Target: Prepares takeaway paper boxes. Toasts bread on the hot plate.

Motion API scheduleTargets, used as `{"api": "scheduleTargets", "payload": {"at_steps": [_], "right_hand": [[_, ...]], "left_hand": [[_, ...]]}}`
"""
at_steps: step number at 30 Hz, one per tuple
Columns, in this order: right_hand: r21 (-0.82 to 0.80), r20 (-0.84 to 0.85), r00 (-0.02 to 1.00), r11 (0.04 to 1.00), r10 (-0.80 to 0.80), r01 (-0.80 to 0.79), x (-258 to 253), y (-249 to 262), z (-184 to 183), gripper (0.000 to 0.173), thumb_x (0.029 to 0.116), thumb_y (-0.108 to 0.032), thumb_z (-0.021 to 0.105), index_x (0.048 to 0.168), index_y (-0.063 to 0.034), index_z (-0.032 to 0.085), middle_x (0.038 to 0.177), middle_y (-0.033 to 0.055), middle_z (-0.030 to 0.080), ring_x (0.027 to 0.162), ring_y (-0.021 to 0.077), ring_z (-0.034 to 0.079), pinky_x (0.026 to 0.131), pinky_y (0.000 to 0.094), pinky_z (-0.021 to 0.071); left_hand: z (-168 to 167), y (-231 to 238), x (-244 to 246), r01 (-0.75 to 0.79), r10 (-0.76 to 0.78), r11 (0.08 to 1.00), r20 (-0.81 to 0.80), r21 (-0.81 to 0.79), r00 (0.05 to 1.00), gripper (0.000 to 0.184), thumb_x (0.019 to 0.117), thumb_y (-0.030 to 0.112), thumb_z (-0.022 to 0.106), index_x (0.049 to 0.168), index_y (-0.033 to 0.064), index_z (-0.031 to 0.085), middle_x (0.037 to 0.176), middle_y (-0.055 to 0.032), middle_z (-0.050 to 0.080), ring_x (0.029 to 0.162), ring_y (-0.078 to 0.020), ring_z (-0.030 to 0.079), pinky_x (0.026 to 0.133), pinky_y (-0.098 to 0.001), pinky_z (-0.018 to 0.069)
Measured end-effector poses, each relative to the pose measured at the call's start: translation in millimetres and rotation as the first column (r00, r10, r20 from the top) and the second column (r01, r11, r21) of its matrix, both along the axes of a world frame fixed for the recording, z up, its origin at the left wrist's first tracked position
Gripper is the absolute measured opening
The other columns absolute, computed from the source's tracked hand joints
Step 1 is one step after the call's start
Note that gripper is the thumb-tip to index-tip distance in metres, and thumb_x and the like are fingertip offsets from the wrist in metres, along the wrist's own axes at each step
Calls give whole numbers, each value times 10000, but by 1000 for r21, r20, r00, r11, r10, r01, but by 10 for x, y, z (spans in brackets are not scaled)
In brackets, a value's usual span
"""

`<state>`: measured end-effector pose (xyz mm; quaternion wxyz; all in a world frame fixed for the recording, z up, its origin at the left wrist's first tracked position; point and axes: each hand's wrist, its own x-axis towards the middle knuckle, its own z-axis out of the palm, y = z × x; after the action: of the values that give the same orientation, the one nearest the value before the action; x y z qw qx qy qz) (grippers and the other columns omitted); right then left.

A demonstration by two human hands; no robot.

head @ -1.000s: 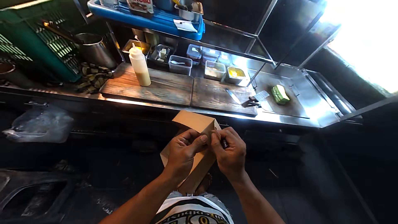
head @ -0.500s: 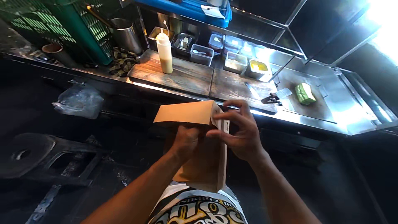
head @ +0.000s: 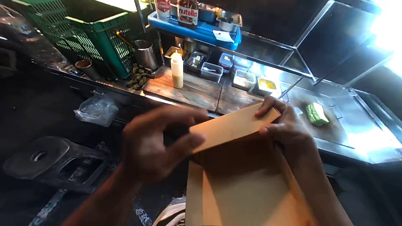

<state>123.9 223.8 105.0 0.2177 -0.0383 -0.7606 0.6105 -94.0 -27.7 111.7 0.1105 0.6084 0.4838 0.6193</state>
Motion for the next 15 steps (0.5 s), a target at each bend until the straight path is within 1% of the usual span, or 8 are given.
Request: {"api": "scheduleTargets", "payload": {"at_steps": [2,3,5,7,8,11,13,15], "right_hand": [[98,-49,978,976,201,-196,-261,-40,254,425,719,-358,926,1011,-174,678,1106,-25,740,1017,106,709,847,290,627],[119,-55,940,937,336,-328,-427,-66,361,459,733,-315,924,1039,-78,676,1198,78,721,1114,212,692,927,375,613],[79,-23,859,858,511,-508,-673,-20,447,712,760,-314,905,1280,68,603,1348,177,642,1249,288,625,1053,426,554],[-70,-46,907,905,418,-420,-632,219,265,1020,780,-516,841,1524,10,383,1432,168,596,1283,297,611,1059,442,543],[-166,-96,963,949,254,-267,-497,355,80,1001,801,-601,779,1550,-67,384,1430,140,606,1285,295,609,1044,462,542],[-311,64,975,924,-213,222,52,603,-631,723,952,-695,515,1551,-304,410,1454,-1,593,1283,227,602,983,479,553],[-296,327,915,894,-236,337,176,422,-1188,764,962,-526,623,1608,-286,294,1465,52,564,1241,234,624,960,483,576],[-339,511,856,896,-81,287,148,75,-1664,858,961,-298,706,1639,-186,193,1499,118,523,1251,221,625,1022,449,568]], "left_hand": [[42,360,-207,240,-221,940,106,-242,970,692,933,548,680,1479,153,520,1376,53,637,1227,-78,610,965,-293,563],[-18,517,-206,474,-379,828,324,-300,867,699,938,542,671,1534,251,451,1345,116,630,1176,8,611,931,-217,567],[-264,715,-79,731,-447,673,721,-118,529,346,952,481,675,1251,308,668,1103,115,736,988,43,679,846,-159,573],[-440,804,42,659,-333,750,829,-55,449,173,984,387,637,1017,258,747,943,80,771,862,26,713,789,-158,591],[-456,780,99,532,-194,840,858,-105,475,193,998,316,548,938,243,716,871,65,762,796,17,710,731,-166,597],[-694,732,55,128,101,975,872,-184,479,289,1061,330,403,1062,216,668,888,43,750,789,-12,717,672,-209,620],[-987,702,34,-56,176,984,872,-170,457,337,1094,318,300,1141,215,617,930,72,747,833,12,714,695,-197,620],[-1367,735,134,-157,184,979,904,-132,387,361,1099,317,294,1164,203,630,954,75,754,861,16,713,732,-197,616]]}}
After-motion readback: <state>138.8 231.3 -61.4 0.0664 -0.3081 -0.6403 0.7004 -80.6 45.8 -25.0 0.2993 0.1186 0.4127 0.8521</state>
